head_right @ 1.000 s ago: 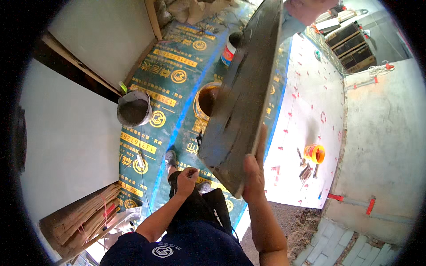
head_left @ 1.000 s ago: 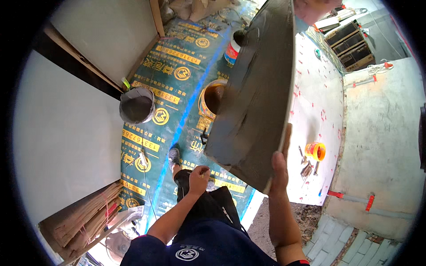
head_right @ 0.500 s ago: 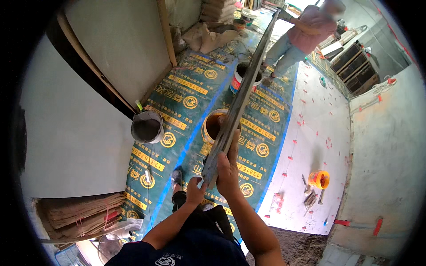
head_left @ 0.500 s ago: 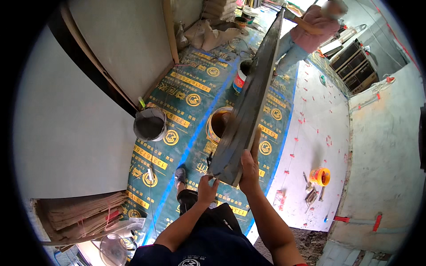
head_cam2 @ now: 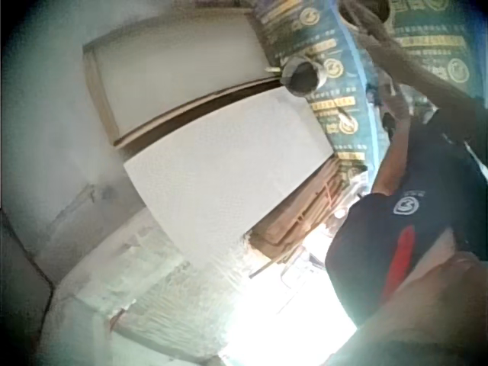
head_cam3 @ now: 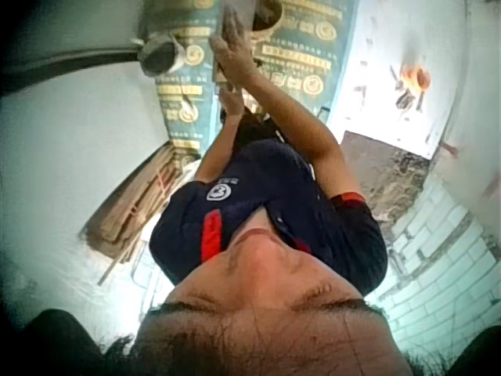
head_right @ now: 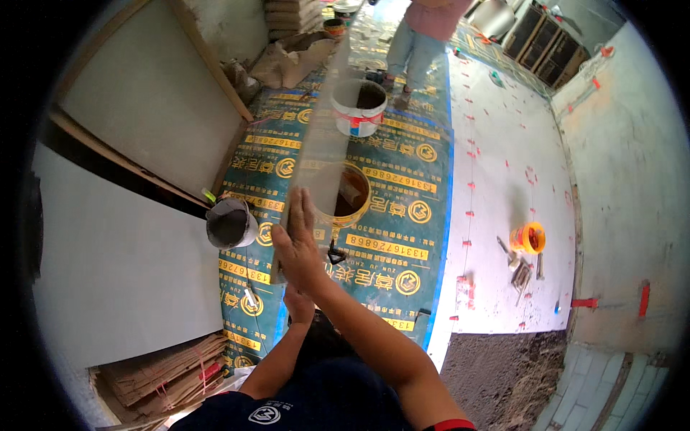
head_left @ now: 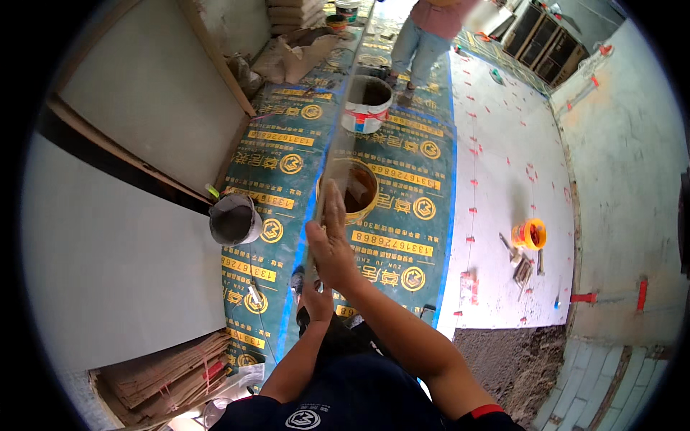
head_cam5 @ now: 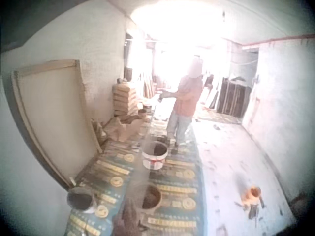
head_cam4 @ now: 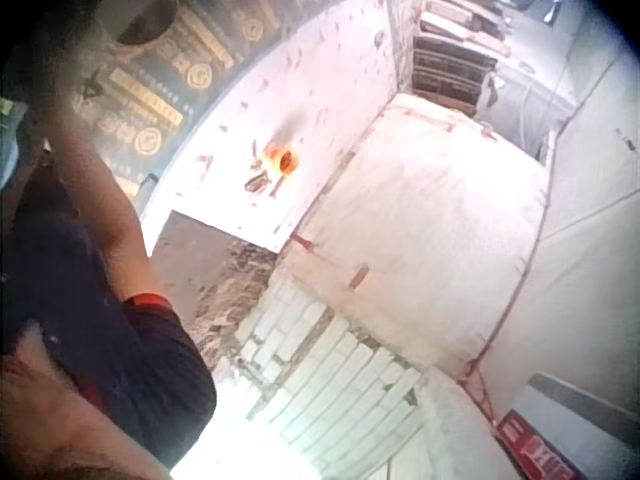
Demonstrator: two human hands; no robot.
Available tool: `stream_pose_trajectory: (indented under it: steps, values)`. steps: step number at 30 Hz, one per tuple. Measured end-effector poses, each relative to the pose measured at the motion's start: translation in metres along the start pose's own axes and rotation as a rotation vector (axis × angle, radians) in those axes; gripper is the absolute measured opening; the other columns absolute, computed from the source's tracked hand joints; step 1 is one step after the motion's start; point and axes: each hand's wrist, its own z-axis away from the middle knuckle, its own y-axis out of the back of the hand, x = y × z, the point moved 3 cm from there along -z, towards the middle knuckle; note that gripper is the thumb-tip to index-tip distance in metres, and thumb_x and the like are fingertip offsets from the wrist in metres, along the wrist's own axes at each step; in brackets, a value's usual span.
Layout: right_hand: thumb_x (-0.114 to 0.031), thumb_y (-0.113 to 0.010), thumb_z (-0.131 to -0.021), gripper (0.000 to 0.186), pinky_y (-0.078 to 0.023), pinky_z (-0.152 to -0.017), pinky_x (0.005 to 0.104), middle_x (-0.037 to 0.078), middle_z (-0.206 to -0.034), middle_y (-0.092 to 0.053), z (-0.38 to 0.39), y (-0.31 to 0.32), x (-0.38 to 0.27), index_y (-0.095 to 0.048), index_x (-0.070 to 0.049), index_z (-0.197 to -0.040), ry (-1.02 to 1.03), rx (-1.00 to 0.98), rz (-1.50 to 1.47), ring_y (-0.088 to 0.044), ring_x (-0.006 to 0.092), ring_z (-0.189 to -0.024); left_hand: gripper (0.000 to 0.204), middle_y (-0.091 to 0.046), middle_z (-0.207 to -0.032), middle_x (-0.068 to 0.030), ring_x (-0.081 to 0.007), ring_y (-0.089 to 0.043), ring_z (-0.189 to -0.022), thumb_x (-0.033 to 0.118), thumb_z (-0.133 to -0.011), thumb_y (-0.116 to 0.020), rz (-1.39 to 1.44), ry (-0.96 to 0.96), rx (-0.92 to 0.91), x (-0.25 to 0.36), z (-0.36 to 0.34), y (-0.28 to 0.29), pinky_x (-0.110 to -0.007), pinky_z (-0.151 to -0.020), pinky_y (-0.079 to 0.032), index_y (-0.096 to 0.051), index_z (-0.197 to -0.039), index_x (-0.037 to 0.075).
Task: The person applies adhesive to the back of a large floor tile, places it onto a prepared bed of mortar, and uses a rubber mallet and a float tool to level it and align it with adjacent tiles.
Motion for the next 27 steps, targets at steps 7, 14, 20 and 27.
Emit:
stream_pose_trajectory:
  steps: [7, 14, 20, 27]
  values:
    - [-0.043, -0.039, -0.094, 0.076, -0.025, -0.114, 0.0417, 0.022, -0.158, -0.005, 0.001, 0.001, -0.001, -0.011, -0.006, -0.154, -0.026, 0.026, -0.041, -0.015, 0.038, -0.145, 0.025, -0.067, -0.092, -0.0218, -0.0388, -0.063, -0.087, 0.023, -0.08, -0.072, -0.144, -0.128, -0.076, -0.012, -0.006, -0.008, -0.044, -0.069, -0.049, -0.067, -0.094, 0.003]
    - [-0.04, -0.049, -0.093, 0.073, -0.029, -0.111, 0.0469, 0.029, -0.154, -0.013, 0.0, 0.003, 0.001, -0.019, -0.01, -0.153, 0.041, 0.122, -0.06, -0.022, 0.0468, -0.14, 0.039, -0.069, -0.101, -0.0145, -0.0325, -0.065, -0.089, 0.029, -0.085, -0.068, -0.388, -0.279, -0.059, -0.009, -0.002, -0.013, -0.043, -0.074, -0.051, -0.06, -0.114, 0.004]
    - [-0.045, -0.048, -0.094, 0.069, -0.028, -0.111, 0.0464, 0.028, -0.153, -0.017, 0.002, -0.001, 0.006, -0.03, -0.011, -0.15, 0.036, 0.19, -0.074, -0.03, 0.0468, -0.137, 0.036, -0.069, -0.102, -0.0156, -0.0323, -0.065, -0.09, 0.029, -0.088, -0.065, -0.363, -0.23, -0.341, -0.016, -0.008, -0.012, -0.042, -0.077, -0.05, -0.061, -0.112, 0.002]
    - [-0.027, -0.04, -0.101, 0.048, -0.03, -0.111, 0.0435, 0.023, -0.15, -0.03, -0.004, 0.0, 0.026, -0.04, -0.007, -0.145, 0.018, 0.265, -0.153, -0.036, 0.0419, -0.134, 0.034, -0.068, -0.103, -0.0169, -0.032, -0.064, -0.092, 0.028, -0.09, -0.062, -0.421, -0.14, -0.488, -0.022, -0.013, 0.005, -0.041, -0.081, -0.049, -0.062, -0.11, 0.0]
